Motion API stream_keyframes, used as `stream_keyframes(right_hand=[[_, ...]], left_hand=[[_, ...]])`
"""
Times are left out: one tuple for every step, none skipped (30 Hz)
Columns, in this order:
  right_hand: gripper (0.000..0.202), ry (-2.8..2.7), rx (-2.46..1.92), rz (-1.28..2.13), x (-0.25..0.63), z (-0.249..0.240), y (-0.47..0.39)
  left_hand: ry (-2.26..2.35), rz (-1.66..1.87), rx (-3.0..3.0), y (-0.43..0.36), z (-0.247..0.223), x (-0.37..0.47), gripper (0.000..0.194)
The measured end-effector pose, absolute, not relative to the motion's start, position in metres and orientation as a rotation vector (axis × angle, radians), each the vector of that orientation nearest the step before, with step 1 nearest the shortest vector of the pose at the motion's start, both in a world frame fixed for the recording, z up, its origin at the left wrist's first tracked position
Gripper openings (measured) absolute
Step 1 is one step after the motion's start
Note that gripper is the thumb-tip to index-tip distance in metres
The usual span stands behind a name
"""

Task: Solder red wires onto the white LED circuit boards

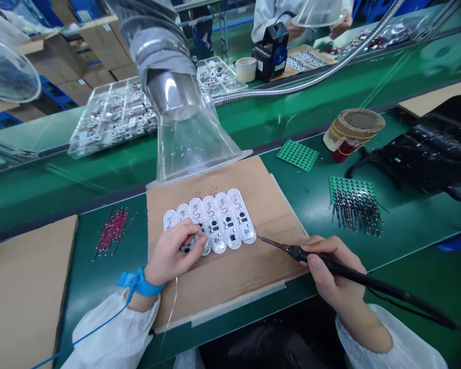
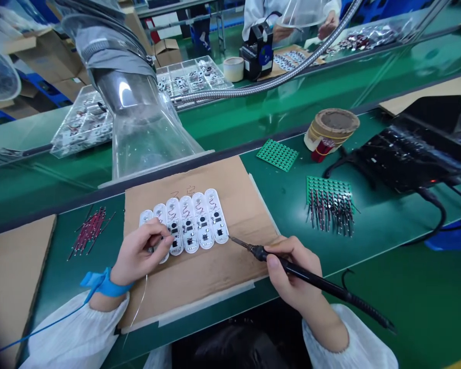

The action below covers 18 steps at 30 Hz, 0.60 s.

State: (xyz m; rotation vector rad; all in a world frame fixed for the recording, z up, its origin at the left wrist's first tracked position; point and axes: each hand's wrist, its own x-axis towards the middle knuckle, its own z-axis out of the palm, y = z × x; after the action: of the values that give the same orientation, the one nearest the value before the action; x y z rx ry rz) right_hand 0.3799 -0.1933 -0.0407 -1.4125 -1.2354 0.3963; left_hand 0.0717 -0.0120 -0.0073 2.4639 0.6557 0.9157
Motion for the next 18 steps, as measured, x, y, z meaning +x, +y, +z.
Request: stream_keyframes(right_hand=[[0.012, -1.254, -1.419, 0.384, 0.3797, -0.0395, -0.1938], [0.013, -1.267, -1.423, 0.373, 0.3796, -0.0385, -0.1941], [0.013, -1.278, -1.430, 0.364, 0.3796, -0.0377, -0.1943], [0.013, -1.287, -1.438, 0.358, 0.3796, -0.0373, -0.1944], [0.013, -1.293, -1.449, 0.353, 0.3796, -0.0373, -0.1945], [0.014, -1.297, -1.459, 0.353, 0.3795, -0.0375, -0.1946], [0.014, -1.301, -1.467, 0.357, 0.3795, -0.0379, -0.1948], [0.014, -1.302, -1.474, 0.363, 0.3794, -0.0382, -0.1950], [0.013, -1.306, -1.478, 0.371, 0.3793, -0.0383, -0.1951], [0.012, -1.312, -1.481, 0.376, 0.3791, -0.0382, -0.1952], [0.011, -1.319, -1.485, 0.380, 0.3788, -0.0378, -0.1951], [0.010, -1.327, -1.488, 0.382, 0.3786, -0.0373, -0.1950], [0.009, -1.334, -1.489, 0.382, 0.3784, -0.0368, -0.1949], [0.008, -1.340, -1.487, 0.382, 0.3782, -0.0366, -0.1949], [0.008, -1.343, -1.484, 0.382, 0.3782, -0.0367, -0.1951], [0.007, -1.343, -1.482, 0.385, 0.3782, -0.0372, -0.1955], [0.007, -1.341, -1.483, 0.393, 0.3784, -0.0383, -0.1962], [0.007, -1.335, -1.485, 0.403, 0.3787, -0.0397, -0.1971]], left_hand=[[0.656, 0.908, 2.468, -0.0121, -0.0073, 0.0717, 0.015], [0.651, 0.903, 2.473, -0.0123, -0.0075, 0.0717, 0.015], [0.648, 0.896, 2.477, -0.0125, -0.0077, 0.0715, 0.016], [0.645, 0.890, 2.480, -0.0126, -0.0079, 0.0714, 0.016], [0.639, 0.885, 2.480, -0.0126, -0.0081, 0.0713, 0.016], [0.634, 0.882, 2.479, -0.0125, -0.0082, 0.0713, 0.016], [0.630, 0.880, 2.478, -0.0124, -0.0082, 0.0715, 0.015], [0.627, 0.881, 2.477, -0.0122, -0.0081, 0.0718, 0.015], [0.627, 0.881, 2.477, -0.0120, -0.0078, 0.0722, 0.016], [0.623, 0.884, 2.478, -0.0119, -0.0075, 0.0726, 0.016], [0.622, 0.883, 2.480, -0.0118, -0.0071, 0.0730, 0.016], [0.621, 0.880, 2.484, -0.0117, -0.0067, 0.0733, 0.016], [0.619, 0.875, 2.491, -0.0117, -0.0065, 0.0736, 0.016], [0.617, 0.872, 2.497, -0.0117, -0.0063, 0.0737, 0.016], [0.616, 0.869, 2.503, -0.0118, -0.0062, 0.0739, 0.016], [0.616, 0.867, 2.509, -0.0119, -0.0062, 0.0740, 0.015], [0.618, 0.862, 2.512, -0.0120, -0.0061, 0.0741, 0.015], [0.621, 0.856, 2.516, -0.0121, -0.0060, 0.0743, 0.015]])
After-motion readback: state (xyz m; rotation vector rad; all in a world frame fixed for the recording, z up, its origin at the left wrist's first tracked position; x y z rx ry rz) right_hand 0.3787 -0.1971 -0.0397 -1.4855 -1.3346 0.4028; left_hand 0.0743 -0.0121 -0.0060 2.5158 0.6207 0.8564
